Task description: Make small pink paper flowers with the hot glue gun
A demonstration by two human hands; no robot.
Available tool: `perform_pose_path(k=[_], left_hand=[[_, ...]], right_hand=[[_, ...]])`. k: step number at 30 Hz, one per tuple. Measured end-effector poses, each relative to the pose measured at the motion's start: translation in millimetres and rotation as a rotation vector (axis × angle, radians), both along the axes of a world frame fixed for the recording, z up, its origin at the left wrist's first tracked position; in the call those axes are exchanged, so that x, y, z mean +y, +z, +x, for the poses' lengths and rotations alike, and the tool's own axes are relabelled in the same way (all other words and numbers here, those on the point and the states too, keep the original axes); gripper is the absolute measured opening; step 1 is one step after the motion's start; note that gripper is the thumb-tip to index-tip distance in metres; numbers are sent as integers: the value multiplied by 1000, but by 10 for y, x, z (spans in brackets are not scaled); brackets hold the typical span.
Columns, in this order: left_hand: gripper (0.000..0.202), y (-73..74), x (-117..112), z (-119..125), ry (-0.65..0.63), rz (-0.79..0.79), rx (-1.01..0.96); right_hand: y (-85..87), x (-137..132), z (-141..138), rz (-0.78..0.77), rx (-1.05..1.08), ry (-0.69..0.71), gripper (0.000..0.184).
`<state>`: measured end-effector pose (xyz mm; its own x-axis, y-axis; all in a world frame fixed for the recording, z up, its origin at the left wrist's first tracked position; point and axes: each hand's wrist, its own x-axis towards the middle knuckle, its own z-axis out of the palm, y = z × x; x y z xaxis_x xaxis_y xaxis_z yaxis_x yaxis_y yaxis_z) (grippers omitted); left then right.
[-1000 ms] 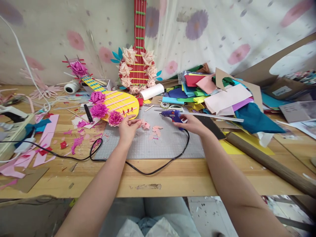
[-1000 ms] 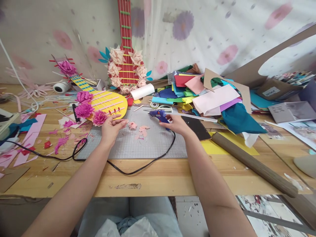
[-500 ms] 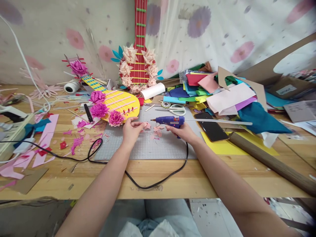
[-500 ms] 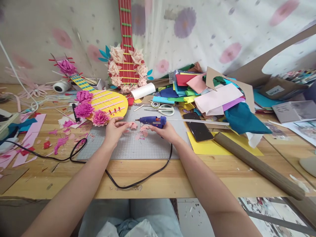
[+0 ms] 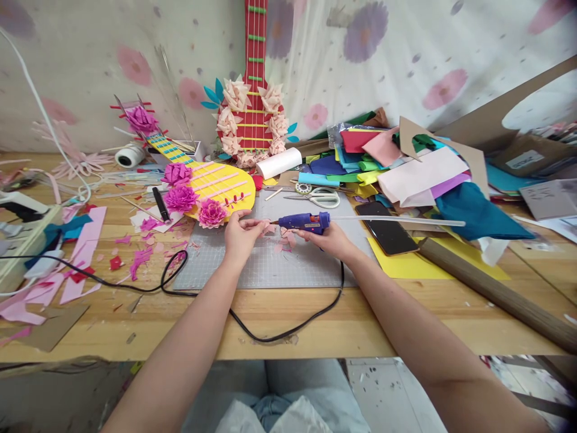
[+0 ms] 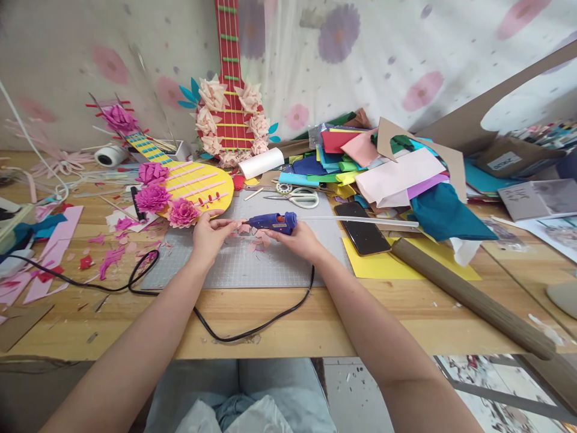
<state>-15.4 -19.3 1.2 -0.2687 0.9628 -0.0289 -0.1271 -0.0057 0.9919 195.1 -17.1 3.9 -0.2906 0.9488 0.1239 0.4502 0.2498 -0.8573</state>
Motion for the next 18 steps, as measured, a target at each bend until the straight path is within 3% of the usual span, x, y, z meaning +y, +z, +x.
perform_pose_path(k=[18], left_hand=[[45,27,-19,21,-17,10,-9]], right_hand=[[10,-6,-15,13,-16,-12,48]])
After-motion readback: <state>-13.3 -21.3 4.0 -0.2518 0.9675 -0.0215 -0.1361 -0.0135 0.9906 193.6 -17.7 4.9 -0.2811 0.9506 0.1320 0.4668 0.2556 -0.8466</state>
